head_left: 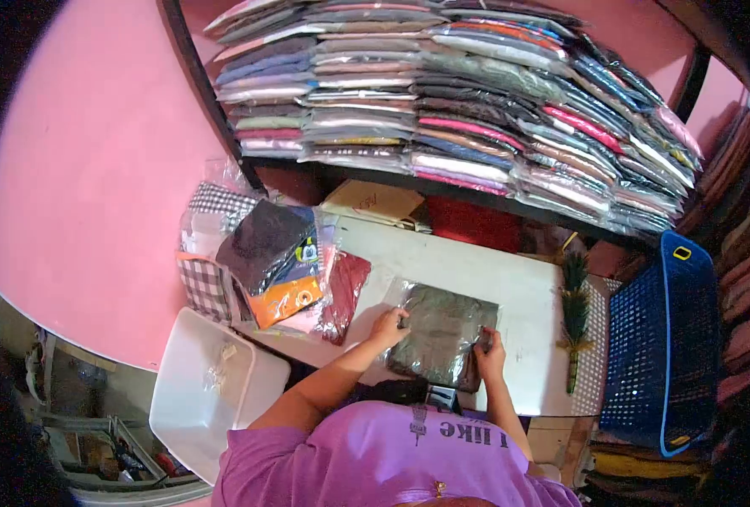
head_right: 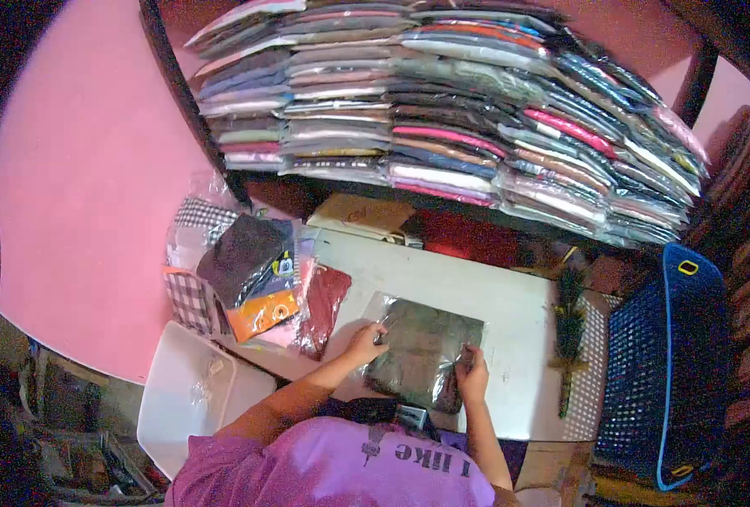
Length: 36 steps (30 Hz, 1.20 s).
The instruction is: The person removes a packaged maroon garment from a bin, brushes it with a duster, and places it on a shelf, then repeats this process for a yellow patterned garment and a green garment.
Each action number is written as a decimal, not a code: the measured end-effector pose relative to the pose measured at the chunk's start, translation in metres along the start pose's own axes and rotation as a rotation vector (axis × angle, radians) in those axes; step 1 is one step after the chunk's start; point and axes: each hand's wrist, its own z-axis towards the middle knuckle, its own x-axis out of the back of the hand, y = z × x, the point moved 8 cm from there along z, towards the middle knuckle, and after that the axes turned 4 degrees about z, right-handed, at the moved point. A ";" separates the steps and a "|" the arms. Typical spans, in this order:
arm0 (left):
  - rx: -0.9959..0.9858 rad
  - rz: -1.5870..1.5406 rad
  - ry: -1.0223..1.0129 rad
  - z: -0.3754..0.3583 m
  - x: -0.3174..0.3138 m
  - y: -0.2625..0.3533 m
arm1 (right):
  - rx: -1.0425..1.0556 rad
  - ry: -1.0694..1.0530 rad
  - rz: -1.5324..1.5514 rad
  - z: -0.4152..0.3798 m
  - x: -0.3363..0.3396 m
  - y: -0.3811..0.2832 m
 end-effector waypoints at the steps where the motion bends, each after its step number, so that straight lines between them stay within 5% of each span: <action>1: -0.005 -0.009 0.003 0.001 -0.002 -0.004 | -0.069 -0.022 -0.024 -0.001 -0.001 0.002; 10: 0.145 -0.009 0.014 -0.017 0.008 0.005 | -0.030 -0.121 -0.025 -0.005 -0.006 0.002; 16: 0.075 -0.123 0.096 -0.007 0.041 0.034 | 0.011 -0.084 0.077 0.023 0.001 -0.031; 23: -0.204 -0.270 0.089 0.052 0.159 0.141 | 0.291 -0.013 -0.017 0.122 0.061 -0.173; 24: -0.272 -0.303 0.076 0.063 0.176 0.158 | 0.468 0.054 -0.064 0.132 0.079 -0.218; 36: -0.795 -0.090 0.427 0.204 0.404 0.413 | 0.913 0.279 -0.152 0.326 0.219 -0.463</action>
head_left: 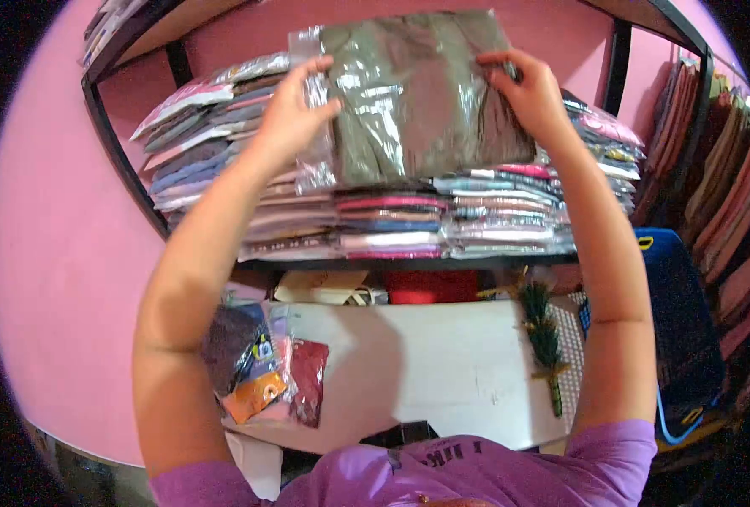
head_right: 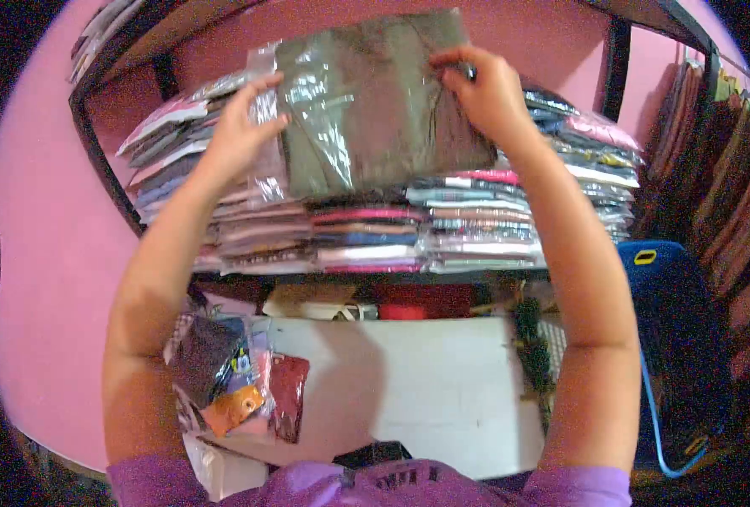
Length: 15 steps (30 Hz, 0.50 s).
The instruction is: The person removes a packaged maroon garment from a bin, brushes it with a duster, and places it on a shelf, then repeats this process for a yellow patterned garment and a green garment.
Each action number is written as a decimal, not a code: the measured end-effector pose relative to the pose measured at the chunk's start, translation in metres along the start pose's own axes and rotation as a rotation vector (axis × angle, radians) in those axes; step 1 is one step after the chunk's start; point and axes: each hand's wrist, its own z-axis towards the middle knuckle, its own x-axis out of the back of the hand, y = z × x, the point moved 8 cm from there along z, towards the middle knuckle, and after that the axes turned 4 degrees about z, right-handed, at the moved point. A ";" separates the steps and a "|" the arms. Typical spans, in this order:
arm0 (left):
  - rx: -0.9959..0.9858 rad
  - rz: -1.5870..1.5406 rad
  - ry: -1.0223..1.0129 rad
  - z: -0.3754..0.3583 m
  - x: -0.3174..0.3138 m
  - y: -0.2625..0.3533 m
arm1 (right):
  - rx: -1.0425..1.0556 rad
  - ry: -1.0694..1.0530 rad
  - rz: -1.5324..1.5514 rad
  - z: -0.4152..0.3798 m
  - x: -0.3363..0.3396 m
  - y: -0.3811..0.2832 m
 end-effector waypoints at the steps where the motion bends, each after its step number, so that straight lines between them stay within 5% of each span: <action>1: 0.010 0.053 0.002 0.031 0.004 -0.003 | 0.041 0.038 -0.025 0.028 0.004 0.012; 4: 0.219 0.109 -0.025 0.110 0.008 -0.016 | 0.003 0.056 -0.039 0.099 0.003 0.041; 6: 0.051 0.260 0.074 0.162 0.012 -0.021 | -0.079 0.130 -0.009 0.133 -0.004 0.059; 8: 0.107 0.567 0.013 0.233 0.019 -0.080 | -0.053 0.216 0.015 0.161 -0.014 0.083; 10: -0.055 0.678 0.135 0.255 0.013 -0.100 | -0.076 0.064 -0.207 0.187 -0.048 0.117; 12: 0.234 0.859 -0.158 0.229 -0.034 -0.110 | -0.015 -0.165 -0.463 0.190 -0.095 0.145; 14: 0.130 1.030 -0.415 0.207 -0.079 -0.124 | -0.043 -0.549 -0.509 0.172 -0.153 0.181; 15: 0.204 1.036 -0.445 0.208 -0.086 -0.141 | -0.065 -0.521 -0.440 0.170 -0.154 0.191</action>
